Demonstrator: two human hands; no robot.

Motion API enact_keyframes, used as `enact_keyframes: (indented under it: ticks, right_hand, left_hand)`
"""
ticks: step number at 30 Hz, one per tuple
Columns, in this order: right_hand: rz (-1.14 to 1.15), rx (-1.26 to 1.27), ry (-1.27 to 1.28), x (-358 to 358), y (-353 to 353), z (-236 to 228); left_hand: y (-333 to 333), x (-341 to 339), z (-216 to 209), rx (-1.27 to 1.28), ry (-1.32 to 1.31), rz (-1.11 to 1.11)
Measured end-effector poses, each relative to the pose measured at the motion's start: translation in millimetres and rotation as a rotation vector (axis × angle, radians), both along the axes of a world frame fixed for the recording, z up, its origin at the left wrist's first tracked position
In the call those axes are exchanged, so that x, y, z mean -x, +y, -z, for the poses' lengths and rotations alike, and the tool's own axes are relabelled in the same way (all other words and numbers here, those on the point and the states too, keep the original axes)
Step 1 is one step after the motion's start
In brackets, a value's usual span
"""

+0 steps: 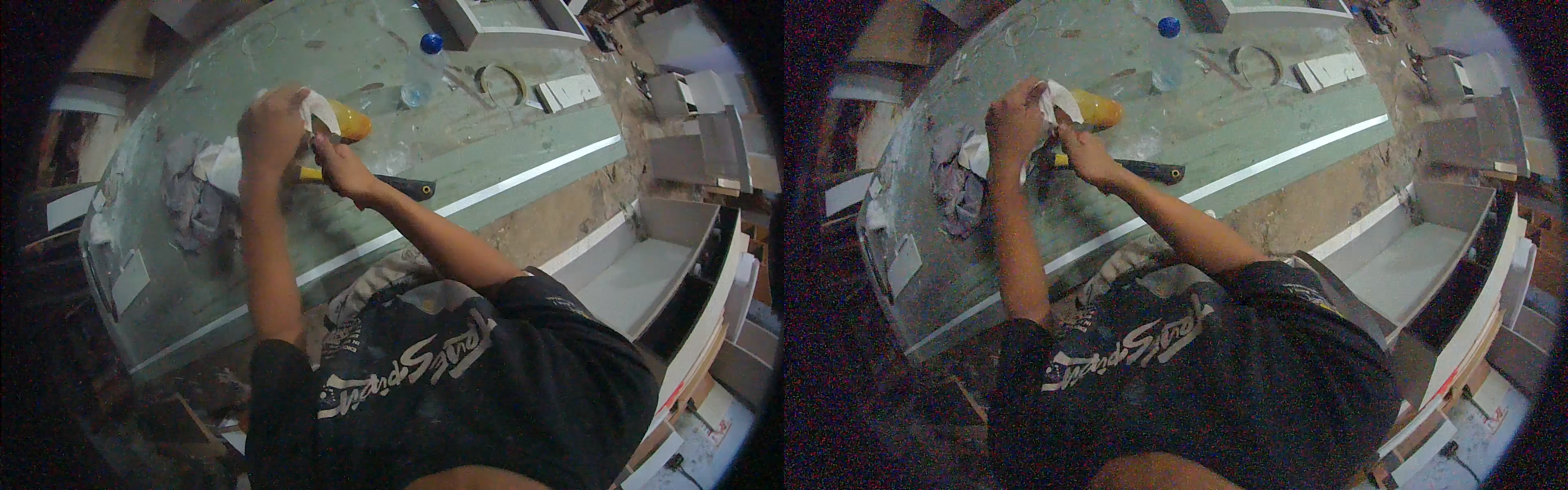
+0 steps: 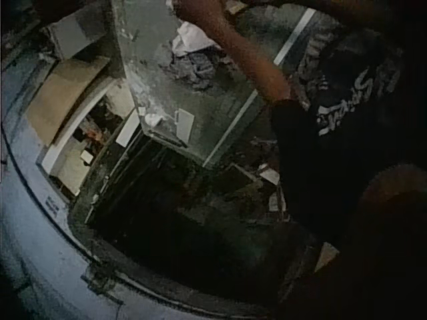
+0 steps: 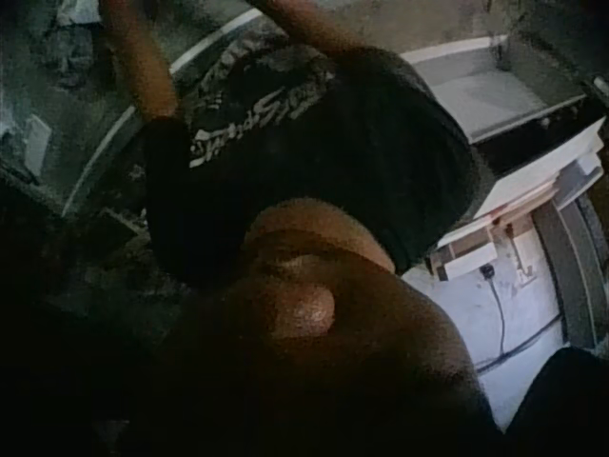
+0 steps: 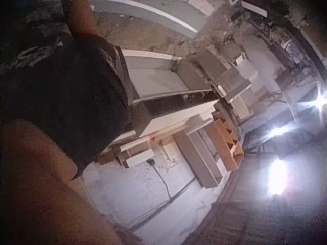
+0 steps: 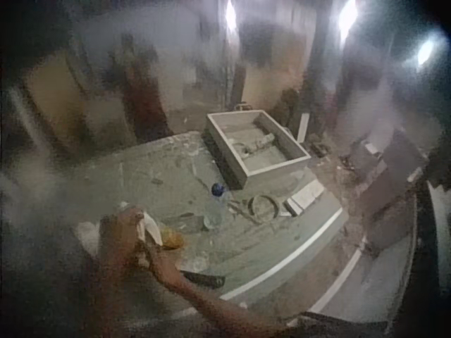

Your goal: The person cleans a bottle cap using a cloth and then uses a small blade to remove or scrape the top of the cap.

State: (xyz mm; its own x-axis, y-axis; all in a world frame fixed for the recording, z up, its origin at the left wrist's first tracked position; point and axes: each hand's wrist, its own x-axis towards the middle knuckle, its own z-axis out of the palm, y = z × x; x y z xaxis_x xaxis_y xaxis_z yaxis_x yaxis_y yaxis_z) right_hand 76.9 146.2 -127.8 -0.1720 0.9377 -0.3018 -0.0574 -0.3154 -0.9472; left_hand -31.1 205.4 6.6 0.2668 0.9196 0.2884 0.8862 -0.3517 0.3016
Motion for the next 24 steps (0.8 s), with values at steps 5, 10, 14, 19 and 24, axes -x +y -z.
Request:
enact_keyframes:
  ticks: [5, 10, 14, 19, 24]
  right_hand:
    - [-0.102, 0.080, 0.010, -17, 9, -27]
    - [-0.201, 0.039, 0.088, -33, 15, -32]
    - [-0.192, 0.100, 0.088, -31, 5, -39]
    - [-0.170, 0.038, -0.001, -48, 7, -43]
    - [-0.178, 0.165, -0.002, -56, -16, -54]
  left_hand:
    - [22, 3, -12, -0.057, 0.031, 0.024]
    - [34, 7, -12, -0.151, -0.059, -0.028]
    - [42, 13, -10, -0.095, 0.038, -0.191]
    - [46, 8, -4, -0.257, -0.158, -0.088]
    - [52, 29, -4, -0.209, -0.252, -0.117]
